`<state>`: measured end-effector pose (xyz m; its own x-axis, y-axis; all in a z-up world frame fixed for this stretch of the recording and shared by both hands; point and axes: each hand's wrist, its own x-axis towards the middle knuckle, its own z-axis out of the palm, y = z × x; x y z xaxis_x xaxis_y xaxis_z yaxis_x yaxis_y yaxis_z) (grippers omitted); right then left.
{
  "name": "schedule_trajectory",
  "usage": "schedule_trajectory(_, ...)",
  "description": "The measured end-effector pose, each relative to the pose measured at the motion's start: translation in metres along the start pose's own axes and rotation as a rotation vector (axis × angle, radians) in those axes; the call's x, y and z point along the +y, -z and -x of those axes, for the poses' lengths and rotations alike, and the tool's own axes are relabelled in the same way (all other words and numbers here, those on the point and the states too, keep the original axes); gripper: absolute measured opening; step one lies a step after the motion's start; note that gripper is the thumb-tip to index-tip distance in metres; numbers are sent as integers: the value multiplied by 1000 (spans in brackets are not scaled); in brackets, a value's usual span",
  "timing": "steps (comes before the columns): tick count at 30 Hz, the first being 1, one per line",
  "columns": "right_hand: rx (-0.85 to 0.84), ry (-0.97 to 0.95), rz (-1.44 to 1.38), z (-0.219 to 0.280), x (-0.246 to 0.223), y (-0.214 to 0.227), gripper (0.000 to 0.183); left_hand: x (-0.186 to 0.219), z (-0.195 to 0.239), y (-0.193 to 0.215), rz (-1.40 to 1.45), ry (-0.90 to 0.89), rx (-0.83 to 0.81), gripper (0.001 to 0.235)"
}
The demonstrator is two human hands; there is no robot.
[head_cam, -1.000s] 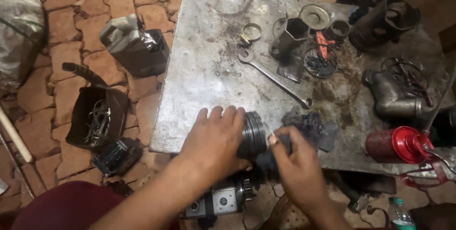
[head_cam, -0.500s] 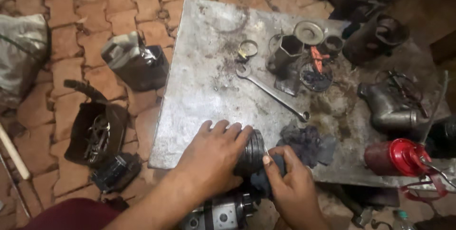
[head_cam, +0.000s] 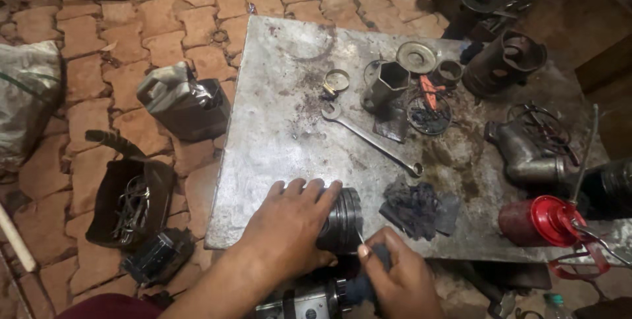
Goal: The person cleans and reassembles a piston by hand, using a small pick to clear grooves and wiping the components with a dark cloth.
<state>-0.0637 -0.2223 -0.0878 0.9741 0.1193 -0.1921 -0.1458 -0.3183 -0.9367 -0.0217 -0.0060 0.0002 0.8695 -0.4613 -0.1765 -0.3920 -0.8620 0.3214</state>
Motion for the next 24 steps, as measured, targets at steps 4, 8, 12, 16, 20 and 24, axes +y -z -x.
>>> schedule_trajectory(4,75,-92,106,7,-6,-2,15,1,1,-5,-25,-7,61,109)
schedule_trajectory(8,194,-184,98,5,-22,-11,11,3,2,-10,-20,-11,137,107)
schedule_trajectory(12,265,98,155,5,-32,-26,16,1,-1,-13,27,2,225,99)
schedule_trajectory(16,230,-103,55,6,-44,-30,17,-2,-5,-14,20,21,249,97)
schedule_trajectory(20,239,-70,40,9,-36,-31,16,-4,-4,-16,19,-10,320,94)
schedule_trajectory(24,207,-23,93,20,-11,-37,11,-11,-15,-14,76,142,303,91)
